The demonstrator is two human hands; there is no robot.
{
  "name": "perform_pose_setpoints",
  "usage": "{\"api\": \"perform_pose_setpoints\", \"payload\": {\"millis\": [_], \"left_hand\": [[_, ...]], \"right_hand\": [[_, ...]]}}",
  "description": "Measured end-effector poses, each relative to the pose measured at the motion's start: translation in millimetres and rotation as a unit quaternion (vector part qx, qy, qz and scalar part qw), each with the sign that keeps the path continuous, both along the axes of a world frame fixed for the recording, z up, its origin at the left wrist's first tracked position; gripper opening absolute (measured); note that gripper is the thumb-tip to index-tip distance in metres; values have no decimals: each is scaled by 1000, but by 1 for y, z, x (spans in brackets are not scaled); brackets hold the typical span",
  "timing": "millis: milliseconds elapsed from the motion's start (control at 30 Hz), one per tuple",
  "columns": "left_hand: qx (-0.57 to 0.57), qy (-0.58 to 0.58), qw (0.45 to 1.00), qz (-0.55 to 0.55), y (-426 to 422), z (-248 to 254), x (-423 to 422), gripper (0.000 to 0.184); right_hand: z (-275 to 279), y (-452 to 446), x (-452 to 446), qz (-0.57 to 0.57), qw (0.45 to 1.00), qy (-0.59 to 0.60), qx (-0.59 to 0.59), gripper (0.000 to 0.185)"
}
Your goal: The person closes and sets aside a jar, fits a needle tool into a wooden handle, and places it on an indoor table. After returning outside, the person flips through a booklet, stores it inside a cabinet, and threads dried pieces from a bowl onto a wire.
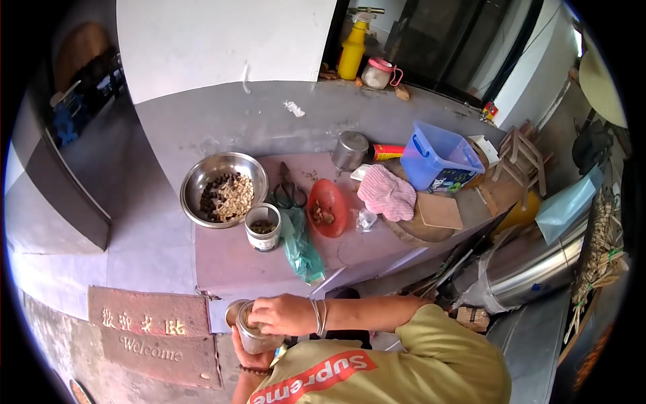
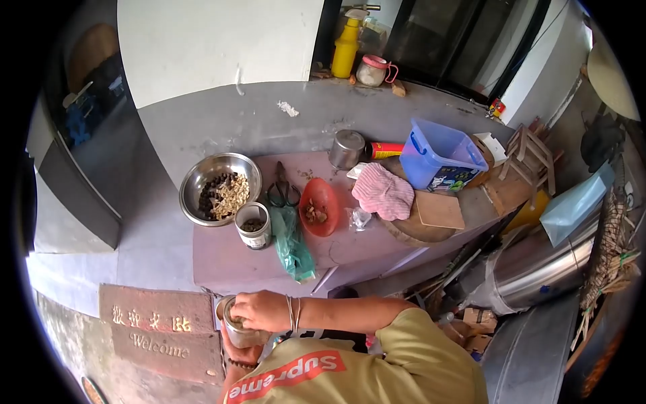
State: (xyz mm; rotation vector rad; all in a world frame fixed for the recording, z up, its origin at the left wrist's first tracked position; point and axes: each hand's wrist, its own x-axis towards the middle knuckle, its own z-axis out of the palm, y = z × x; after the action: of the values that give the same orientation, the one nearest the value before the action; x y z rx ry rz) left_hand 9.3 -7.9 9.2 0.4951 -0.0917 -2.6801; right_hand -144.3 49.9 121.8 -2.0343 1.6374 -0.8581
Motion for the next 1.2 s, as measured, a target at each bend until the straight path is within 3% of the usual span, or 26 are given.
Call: {"api": "perform_pose_setpoints", "payload": {"millis": [133,200,267,333,400,500,633,733,933,1000,1133,1200], "left_hand": [[-8,-16,1000,-6,2,7,-2,58],[-7,-35,999,-3,1,5,-4,58],[-27,-8,999,-19,-4,-4,-4,60],[-41,-33,998,14,0,5,-7,58],[-48,-28,998,-4,1,8,-7,59],[4,-59,998,-14,0,-1,-5,62],[-88,-1,996,-20,3,10,-6,61],[-30,-31,999,-9,4,0,-5,61],[4,-36,999,10,2,-3,-4,60],[5,-49,999,-23,3,-9,-3,60],[-7,-42,999,-13,5,-1,-9,59],[-17,-39,999,-28,4,-1,-2,56]], "right_hand": [[4,1,4,-16,999,33,28,27],[-2,-1,1,-35,998,-5,49,26],[-8,-2,1,-39,998,-38,-33,23],[-1,2,3,21,994,-104,15,14],[0,2,2,32,994,-97,27,12],[-9,-2,2,-66,997,-36,-3,10],[-8,1,13,9,995,-102,18,13],[-5,0,2,36,991,-118,-47,18],[-13,8,6,9,995,-29,-96,22],[-6,9,6,-66,998,1,5,19],[-14,5,9,-84,985,68,-131,14],[-17,6,11,-55,987,71,-132,11]]}}
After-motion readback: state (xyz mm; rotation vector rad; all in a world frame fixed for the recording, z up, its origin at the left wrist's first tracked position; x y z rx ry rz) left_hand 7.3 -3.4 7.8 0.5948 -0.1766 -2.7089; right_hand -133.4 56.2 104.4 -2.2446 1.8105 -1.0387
